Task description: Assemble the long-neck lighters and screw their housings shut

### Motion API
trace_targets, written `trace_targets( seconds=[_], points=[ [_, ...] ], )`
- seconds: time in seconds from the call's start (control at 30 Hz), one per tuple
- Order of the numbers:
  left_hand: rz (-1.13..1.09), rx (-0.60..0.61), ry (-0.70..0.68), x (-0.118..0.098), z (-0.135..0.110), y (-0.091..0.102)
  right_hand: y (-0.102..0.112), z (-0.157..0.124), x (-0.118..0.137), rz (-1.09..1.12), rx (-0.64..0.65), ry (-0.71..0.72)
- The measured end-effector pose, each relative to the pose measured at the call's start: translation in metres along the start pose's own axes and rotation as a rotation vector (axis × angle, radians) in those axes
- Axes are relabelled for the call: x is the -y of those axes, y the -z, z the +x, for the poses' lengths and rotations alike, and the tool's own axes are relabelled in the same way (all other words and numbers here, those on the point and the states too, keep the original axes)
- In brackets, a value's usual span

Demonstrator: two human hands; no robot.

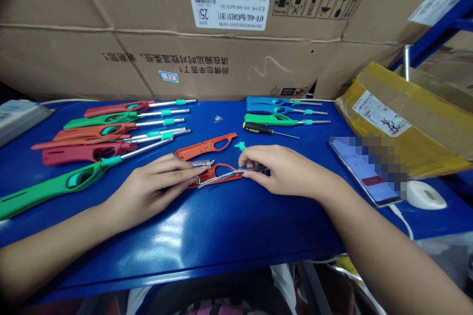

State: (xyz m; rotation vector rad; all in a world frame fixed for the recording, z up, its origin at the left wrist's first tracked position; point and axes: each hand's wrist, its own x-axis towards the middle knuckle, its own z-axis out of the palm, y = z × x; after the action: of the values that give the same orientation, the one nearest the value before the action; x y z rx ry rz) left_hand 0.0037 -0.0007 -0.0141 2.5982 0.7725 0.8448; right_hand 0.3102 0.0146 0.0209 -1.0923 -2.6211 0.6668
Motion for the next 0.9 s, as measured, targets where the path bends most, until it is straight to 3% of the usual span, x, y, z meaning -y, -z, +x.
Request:
trace_targets(
  seconds=[0.33,0.7,0.9],
  points=[
    [0.072,0.129,-0.012,-0.0014,-0.0009,-0.001,0.0035,-0.0011,-0.0045,-0.068,0.034,-0.039],
    [0.056,0.066,-0.008,-0.0009,-0.0005,-0.0021,0.0038,-0.0022,-0.0049,-0.031,0.023,-0.029],
    [0.05,0.052,0.019,-0.0012,-0.0008,-0.0019,0.0037,-0.0005,-0.0057,-0.049,0.024,0.061]
  ],
)
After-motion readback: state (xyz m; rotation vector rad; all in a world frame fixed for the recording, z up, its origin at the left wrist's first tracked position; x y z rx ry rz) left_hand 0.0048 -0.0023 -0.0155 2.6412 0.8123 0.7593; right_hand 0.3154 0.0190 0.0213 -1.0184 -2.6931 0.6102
